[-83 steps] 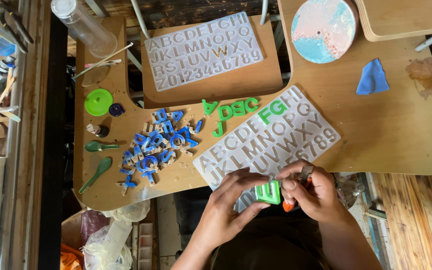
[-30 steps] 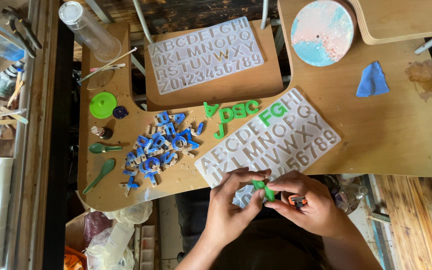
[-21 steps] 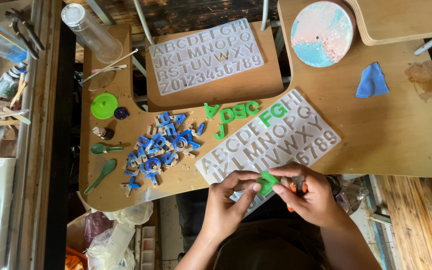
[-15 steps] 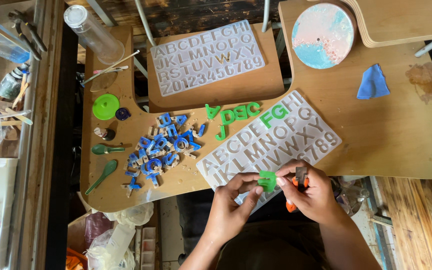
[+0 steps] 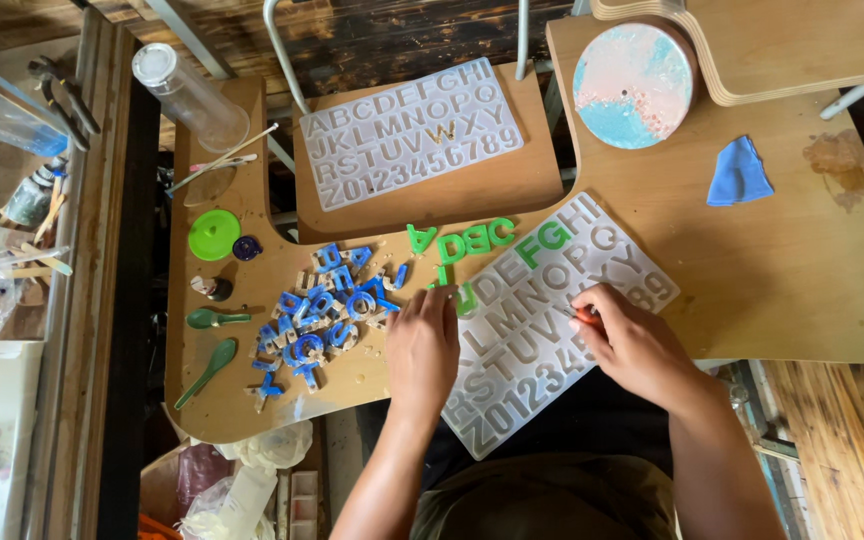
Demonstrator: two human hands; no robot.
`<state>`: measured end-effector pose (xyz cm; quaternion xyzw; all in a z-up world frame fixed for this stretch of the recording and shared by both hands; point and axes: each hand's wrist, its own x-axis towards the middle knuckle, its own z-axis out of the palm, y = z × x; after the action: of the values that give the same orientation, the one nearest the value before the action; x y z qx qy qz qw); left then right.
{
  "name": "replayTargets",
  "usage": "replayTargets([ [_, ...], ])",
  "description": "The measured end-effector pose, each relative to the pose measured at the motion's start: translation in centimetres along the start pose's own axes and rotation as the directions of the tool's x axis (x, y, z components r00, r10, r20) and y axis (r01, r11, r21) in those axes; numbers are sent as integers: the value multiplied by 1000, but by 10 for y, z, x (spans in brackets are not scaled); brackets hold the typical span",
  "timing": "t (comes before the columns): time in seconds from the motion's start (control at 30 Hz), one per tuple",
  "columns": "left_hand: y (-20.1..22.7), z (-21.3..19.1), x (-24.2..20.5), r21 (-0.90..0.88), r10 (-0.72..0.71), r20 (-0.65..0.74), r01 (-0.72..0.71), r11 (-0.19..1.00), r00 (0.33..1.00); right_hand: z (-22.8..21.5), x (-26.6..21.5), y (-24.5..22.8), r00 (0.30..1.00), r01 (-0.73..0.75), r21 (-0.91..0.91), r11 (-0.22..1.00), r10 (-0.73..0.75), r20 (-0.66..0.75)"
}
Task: The person removes green plastic letters from a white silicone mold and uses a utility knife to trim excess material from the edges. The person handles the letters one at a time, placing them on the table after trimming.
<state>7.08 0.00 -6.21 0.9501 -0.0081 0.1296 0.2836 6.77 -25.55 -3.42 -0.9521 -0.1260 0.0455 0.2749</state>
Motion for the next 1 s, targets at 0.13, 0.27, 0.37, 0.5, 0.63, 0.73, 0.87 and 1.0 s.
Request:
replayTargets([
  [0.13, -23, 33, 25, 71, 55, 31, -58, 996, 998, 9, 9, 24, 998, 38, -174, 984, -47, -49],
  [0.27, -17, 31, 38, -276, -165, 361, 274, 921, 918, 22, 15, 37, 980, 101, -178, 979, -129, -150],
  [0.37, 1, 29, 27, -674, -151, 561, 555, 487, 814, 35, 11, 46, 975, 69, 17, 997, -64, -215],
  [0.5, 43, 0, 13, -765, -86, 641, 643, -2, 763, 23, 1, 24, 997, 64, 623, 780, -18, -79],
  [0.63, 62, -13, -3, -797, 38, 604, 603, 36, 796, 15, -1, 22, 988, 68, 826, 560, -151, 22],
  [0.73, 70, -20, -8, -792, 57, 610, 607, 66, 790, 2, 0, 15, 956, 113, 875, 471, -290, 33],
  [0.87, 74, -23, -10, -819, 143, 574, 565, 98, 806, -8, 0, 11, 924, 91, 850, 519, -361, 121],
  [1.0, 71, -21, -13, -803, 108, 596, 590, 83, 796, -1, -4, 16, 917, 8, 859, 512, -345, 198],
])
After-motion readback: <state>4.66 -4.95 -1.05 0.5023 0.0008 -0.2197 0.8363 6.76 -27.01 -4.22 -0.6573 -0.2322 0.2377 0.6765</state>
